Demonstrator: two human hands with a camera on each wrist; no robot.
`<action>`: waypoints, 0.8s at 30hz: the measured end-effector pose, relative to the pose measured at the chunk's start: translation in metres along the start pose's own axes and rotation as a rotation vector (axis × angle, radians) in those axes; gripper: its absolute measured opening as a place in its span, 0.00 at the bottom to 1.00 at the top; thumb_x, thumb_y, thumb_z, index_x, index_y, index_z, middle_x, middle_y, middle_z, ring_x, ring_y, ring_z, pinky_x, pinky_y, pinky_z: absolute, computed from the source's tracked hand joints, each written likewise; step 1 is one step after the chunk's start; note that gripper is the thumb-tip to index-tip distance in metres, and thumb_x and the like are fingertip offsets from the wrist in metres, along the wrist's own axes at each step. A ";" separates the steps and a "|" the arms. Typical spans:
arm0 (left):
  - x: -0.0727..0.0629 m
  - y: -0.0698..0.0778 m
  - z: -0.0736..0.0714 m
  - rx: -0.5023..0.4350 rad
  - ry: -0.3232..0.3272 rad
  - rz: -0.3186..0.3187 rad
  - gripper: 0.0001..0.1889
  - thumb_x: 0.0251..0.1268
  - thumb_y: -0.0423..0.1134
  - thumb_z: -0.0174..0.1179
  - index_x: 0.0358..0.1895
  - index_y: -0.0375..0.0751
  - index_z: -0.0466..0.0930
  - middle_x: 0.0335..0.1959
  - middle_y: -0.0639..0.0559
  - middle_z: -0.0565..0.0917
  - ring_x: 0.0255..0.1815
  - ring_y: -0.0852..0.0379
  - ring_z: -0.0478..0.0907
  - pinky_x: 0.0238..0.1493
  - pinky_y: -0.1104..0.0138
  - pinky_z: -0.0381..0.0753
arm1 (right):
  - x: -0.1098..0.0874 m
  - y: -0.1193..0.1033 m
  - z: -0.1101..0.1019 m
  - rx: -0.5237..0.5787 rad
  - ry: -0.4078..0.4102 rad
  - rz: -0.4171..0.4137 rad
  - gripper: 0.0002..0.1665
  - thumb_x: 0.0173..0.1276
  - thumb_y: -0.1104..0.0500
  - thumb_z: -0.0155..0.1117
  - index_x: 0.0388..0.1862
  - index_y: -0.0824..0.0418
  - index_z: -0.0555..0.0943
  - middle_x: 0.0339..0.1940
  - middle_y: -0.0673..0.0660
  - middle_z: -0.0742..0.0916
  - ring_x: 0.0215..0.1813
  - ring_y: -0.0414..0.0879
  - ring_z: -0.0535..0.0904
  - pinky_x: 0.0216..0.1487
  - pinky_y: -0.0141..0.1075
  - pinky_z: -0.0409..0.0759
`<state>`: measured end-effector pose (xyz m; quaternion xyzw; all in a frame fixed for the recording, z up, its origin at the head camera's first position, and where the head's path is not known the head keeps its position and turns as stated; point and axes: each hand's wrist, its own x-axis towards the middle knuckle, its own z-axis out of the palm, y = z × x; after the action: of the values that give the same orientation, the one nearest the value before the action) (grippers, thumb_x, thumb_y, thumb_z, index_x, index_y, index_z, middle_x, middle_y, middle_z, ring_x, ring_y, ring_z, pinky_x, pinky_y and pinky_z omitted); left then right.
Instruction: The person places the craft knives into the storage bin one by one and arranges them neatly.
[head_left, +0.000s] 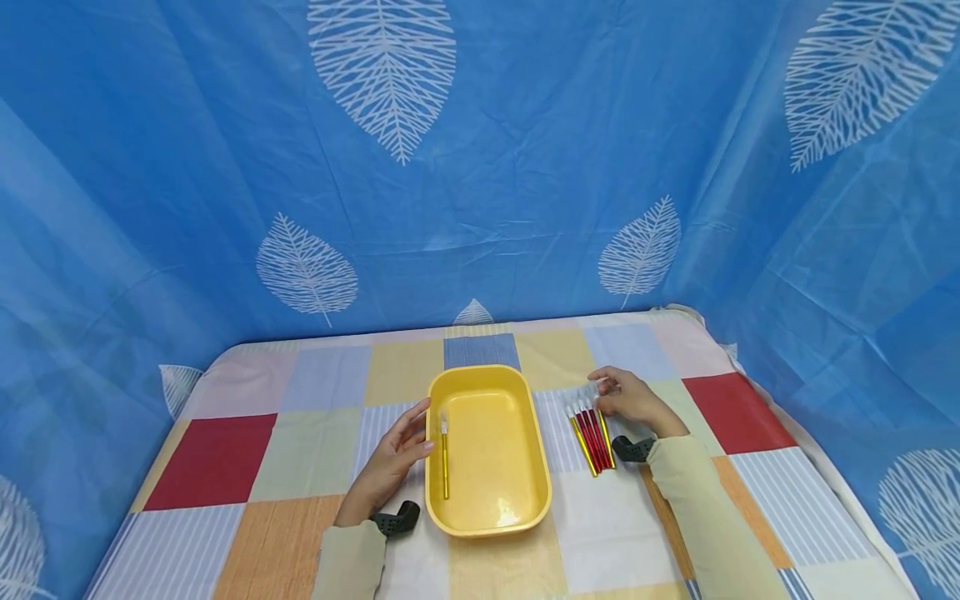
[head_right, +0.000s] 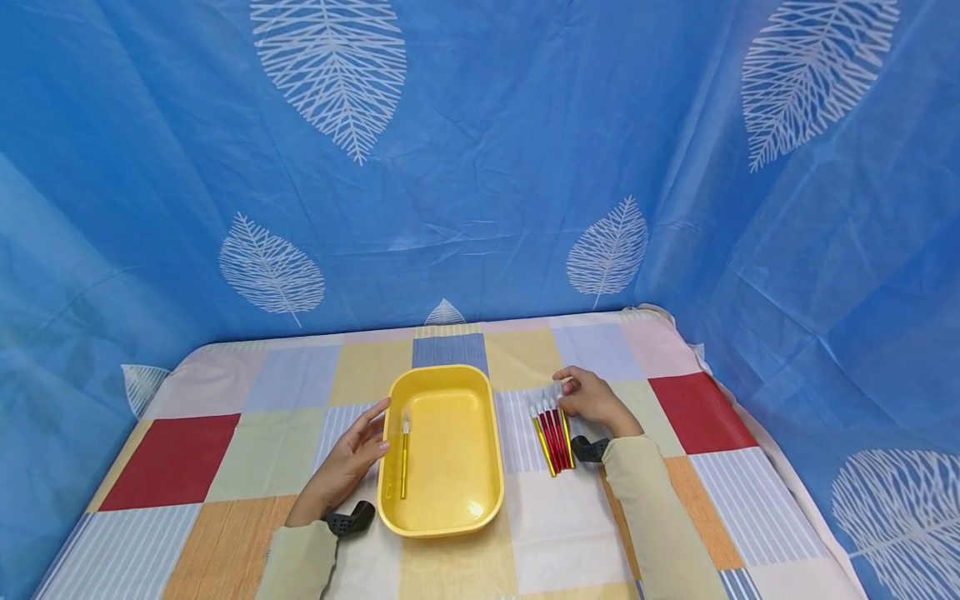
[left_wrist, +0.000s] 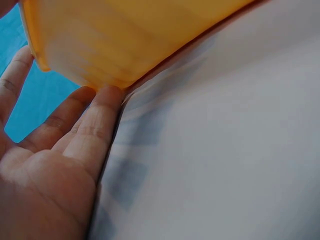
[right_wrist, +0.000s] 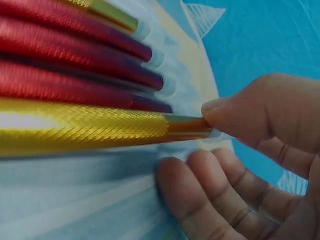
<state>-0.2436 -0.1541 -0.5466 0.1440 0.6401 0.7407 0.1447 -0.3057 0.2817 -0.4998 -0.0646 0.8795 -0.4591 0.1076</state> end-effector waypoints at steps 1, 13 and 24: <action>0.000 0.000 0.000 0.001 0.003 -0.001 0.41 0.78 0.25 0.58 0.88 0.32 0.48 0.85 0.25 0.54 0.80 0.38 0.68 0.69 0.70 0.77 | -0.001 -0.001 0.000 0.010 0.002 -0.013 0.29 0.65 0.74 0.66 0.66 0.78 0.75 0.43 0.63 0.80 0.37 0.48 0.78 0.37 0.36 0.80; 0.000 0.001 0.003 0.002 0.032 -0.026 0.41 0.77 0.25 0.59 0.88 0.33 0.49 0.85 0.26 0.54 0.82 0.29 0.62 0.68 0.72 0.76 | -0.015 -0.016 0.000 -0.027 0.058 -0.062 0.28 0.75 0.73 0.66 0.71 0.74 0.74 0.51 0.71 0.83 0.46 0.57 0.88 0.45 0.45 0.91; 0.000 0.002 0.004 -0.007 0.033 -0.026 0.41 0.77 0.23 0.58 0.88 0.33 0.49 0.85 0.26 0.54 0.82 0.28 0.61 0.69 0.71 0.76 | -0.029 -0.042 0.002 -0.016 0.083 -0.237 0.27 0.72 0.75 0.68 0.69 0.74 0.76 0.50 0.68 0.84 0.46 0.57 0.87 0.45 0.42 0.92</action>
<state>-0.2421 -0.1511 -0.5444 0.1230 0.6416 0.7432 0.1444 -0.2767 0.2622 -0.4630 -0.1498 0.8730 -0.4638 0.0156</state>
